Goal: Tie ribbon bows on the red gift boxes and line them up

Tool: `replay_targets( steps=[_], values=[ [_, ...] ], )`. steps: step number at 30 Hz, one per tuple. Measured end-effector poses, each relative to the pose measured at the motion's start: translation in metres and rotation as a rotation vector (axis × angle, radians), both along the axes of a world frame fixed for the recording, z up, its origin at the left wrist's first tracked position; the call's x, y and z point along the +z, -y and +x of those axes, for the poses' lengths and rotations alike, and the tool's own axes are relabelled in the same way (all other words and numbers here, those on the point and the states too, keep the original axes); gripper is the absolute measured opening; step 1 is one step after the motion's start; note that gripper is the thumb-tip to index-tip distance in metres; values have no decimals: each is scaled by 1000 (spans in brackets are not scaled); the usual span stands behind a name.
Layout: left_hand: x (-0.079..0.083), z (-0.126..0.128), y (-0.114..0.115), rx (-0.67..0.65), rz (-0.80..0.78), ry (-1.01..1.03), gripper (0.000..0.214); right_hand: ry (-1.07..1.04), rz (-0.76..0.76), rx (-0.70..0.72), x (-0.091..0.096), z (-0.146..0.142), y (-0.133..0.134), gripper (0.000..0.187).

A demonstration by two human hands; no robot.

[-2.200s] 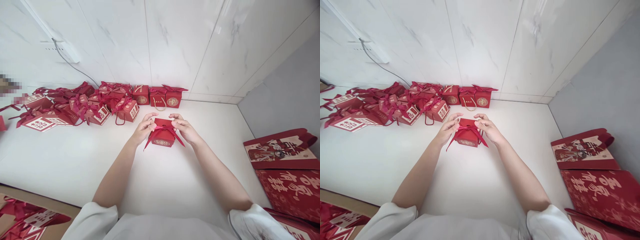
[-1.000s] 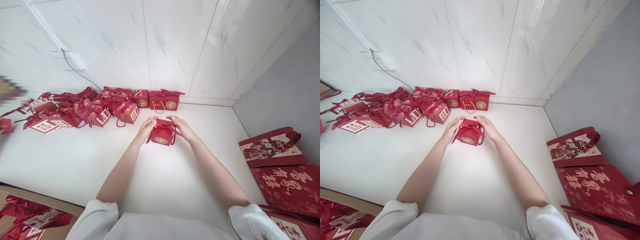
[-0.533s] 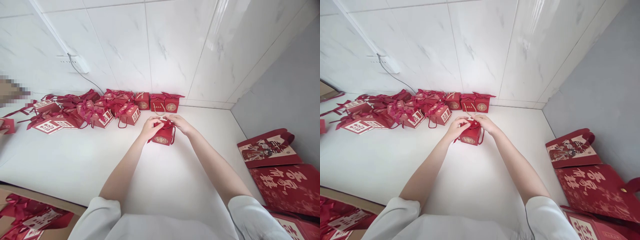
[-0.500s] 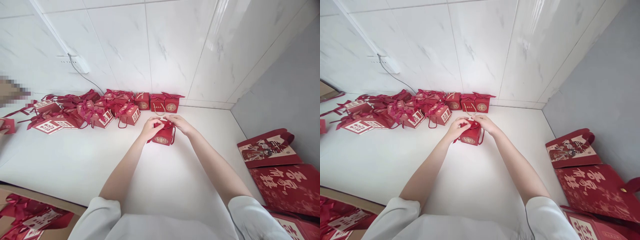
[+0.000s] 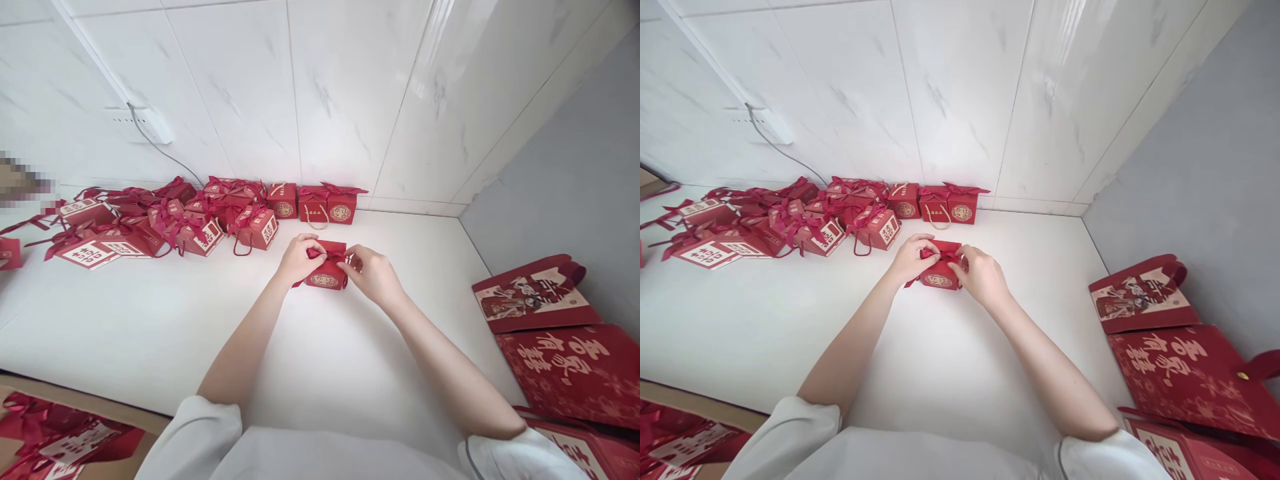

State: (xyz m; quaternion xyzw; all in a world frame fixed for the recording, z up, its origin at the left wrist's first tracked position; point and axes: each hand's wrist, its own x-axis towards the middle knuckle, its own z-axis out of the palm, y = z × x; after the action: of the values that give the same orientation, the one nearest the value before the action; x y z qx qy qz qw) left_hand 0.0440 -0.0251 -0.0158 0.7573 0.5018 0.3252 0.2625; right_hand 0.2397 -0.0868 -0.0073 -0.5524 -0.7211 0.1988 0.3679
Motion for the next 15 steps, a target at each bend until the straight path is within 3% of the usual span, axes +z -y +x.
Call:
replay_targets(
  steps=[4, 10, 15],
  values=[
    [0, 1, -1, 15, -15, -51, 11, 237, 198, 51, -7, -8, 6, 24],
    [0, 2, 1, 33, -40, -61, 12, 626, 522, 351, -7, -11, 7, 33],
    [1, 3, 4, 51, -35, -60, 11, 724, 675, 356, -7, -1, 7, 25]
  ],
)
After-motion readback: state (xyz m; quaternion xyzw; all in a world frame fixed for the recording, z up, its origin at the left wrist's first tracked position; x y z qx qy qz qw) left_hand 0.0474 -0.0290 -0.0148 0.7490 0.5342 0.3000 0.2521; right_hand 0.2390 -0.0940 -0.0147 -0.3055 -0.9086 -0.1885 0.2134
